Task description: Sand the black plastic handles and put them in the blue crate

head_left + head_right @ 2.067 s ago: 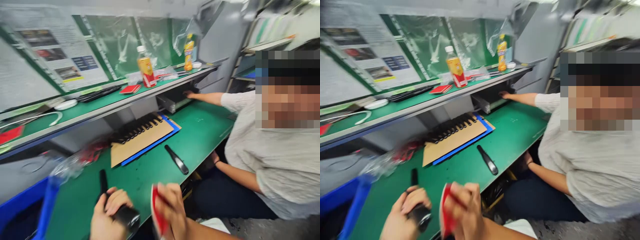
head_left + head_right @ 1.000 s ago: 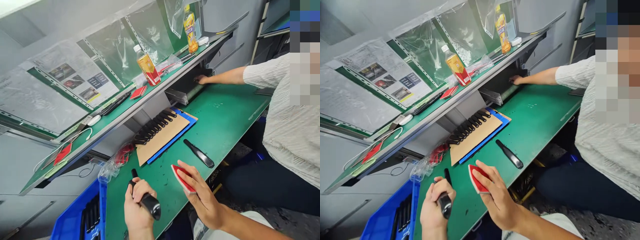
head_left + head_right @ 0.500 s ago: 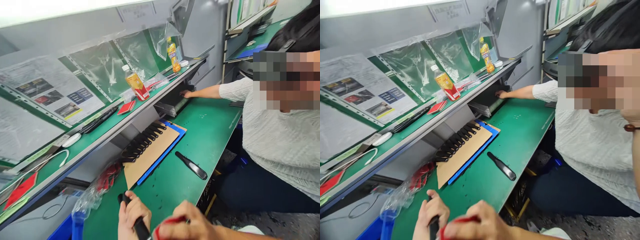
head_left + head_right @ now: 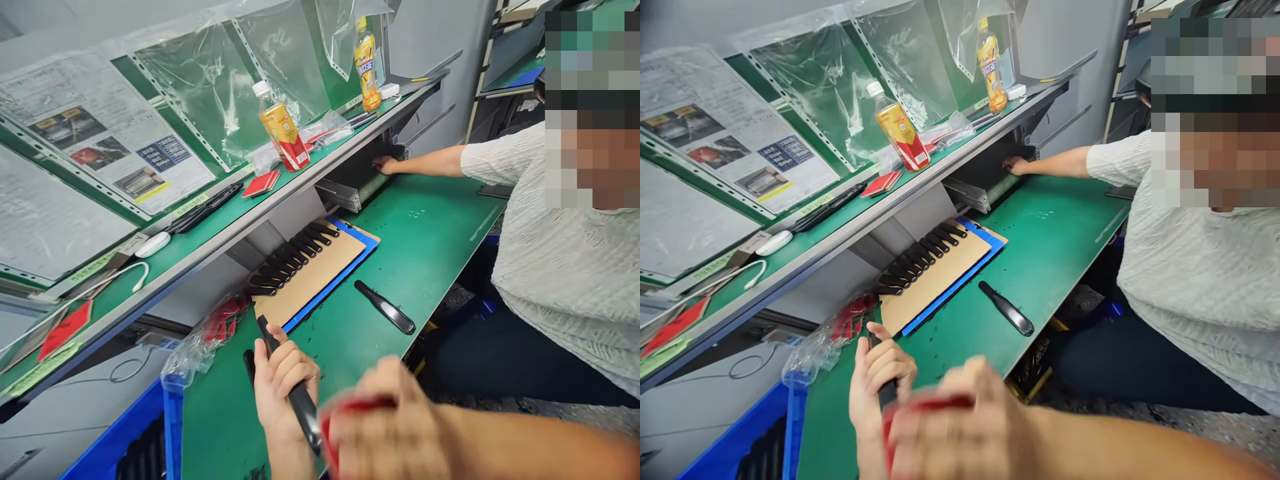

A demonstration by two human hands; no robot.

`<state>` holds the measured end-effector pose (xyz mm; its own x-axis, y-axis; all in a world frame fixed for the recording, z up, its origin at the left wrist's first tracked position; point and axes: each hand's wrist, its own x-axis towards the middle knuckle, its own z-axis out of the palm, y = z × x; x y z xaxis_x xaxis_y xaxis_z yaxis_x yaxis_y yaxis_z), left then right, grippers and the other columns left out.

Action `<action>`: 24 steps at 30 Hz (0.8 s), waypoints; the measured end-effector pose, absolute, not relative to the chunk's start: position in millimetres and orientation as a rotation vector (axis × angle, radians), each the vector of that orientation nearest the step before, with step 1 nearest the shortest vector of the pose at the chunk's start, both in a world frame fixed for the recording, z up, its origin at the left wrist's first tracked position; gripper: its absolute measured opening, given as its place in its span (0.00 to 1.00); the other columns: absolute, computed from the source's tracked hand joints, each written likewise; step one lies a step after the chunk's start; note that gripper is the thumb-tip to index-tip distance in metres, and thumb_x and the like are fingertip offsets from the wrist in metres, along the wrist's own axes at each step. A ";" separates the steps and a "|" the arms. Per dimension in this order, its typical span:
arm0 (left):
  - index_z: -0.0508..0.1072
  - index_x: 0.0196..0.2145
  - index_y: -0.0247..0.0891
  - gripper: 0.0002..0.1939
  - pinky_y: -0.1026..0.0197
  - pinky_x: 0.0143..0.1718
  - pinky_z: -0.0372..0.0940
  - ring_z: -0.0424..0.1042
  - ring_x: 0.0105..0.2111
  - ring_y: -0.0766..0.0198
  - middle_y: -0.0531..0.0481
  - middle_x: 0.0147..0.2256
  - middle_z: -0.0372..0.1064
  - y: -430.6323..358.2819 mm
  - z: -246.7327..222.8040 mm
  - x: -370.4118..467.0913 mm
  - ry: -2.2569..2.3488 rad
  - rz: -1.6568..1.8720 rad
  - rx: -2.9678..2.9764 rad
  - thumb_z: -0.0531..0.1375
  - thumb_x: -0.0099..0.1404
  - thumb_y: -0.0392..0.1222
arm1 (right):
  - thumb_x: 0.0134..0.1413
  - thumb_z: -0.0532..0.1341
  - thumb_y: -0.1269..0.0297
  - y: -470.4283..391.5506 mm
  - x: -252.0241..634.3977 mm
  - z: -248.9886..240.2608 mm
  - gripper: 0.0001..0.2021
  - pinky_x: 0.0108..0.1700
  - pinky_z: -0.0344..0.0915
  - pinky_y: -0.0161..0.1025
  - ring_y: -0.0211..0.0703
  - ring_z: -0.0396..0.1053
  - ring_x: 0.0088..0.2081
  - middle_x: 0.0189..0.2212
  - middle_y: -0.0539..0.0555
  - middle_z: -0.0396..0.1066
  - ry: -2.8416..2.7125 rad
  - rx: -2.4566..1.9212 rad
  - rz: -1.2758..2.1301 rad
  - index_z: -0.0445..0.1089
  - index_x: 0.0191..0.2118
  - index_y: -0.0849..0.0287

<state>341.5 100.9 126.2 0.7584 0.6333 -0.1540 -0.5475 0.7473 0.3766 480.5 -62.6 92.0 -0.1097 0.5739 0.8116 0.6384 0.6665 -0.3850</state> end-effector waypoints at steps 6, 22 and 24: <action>0.72 0.38 0.39 0.17 0.75 0.20 0.61 0.58 0.16 0.73 0.62 0.18 0.54 125.5 79.6 357.9 0.855 0.861 0.899 0.56 0.69 0.57 | 0.73 0.48 0.62 -78.1 490.4 79.7 0.18 0.46 0.73 0.33 0.34 0.78 0.42 0.46 0.50 0.82 -1.724 -1.041 -0.176 0.63 0.63 0.48; 0.69 0.62 0.45 0.34 0.30 0.60 0.54 0.57 0.67 0.41 0.34 0.63 0.64 114.6 -72.1 492.4 0.276 0.398 3.040 0.46 0.62 0.25 | 0.63 0.58 0.60 -254.5 799.8 251.5 0.19 0.61 0.67 0.49 0.45 0.69 0.61 0.54 0.46 0.76 -0.883 -1.643 -0.720 0.70 0.58 0.49; 0.74 0.57 0.42 0.33 0.31 0.63 0.52 0.61 0.65 0.43 0.35 0.60 0.69 110.3 -74.3 510.3 0.056 0.271 3.153 0.46 0.60 0.23 | 0.61 0.61 0.59 -251.3 803.4 245.2 0.19 0.58 0.73 0.48 0.44 0.71 0.59 0.54 0.47 0.76 -0.886 -1.623 -0.687 0.70 0.58 0.48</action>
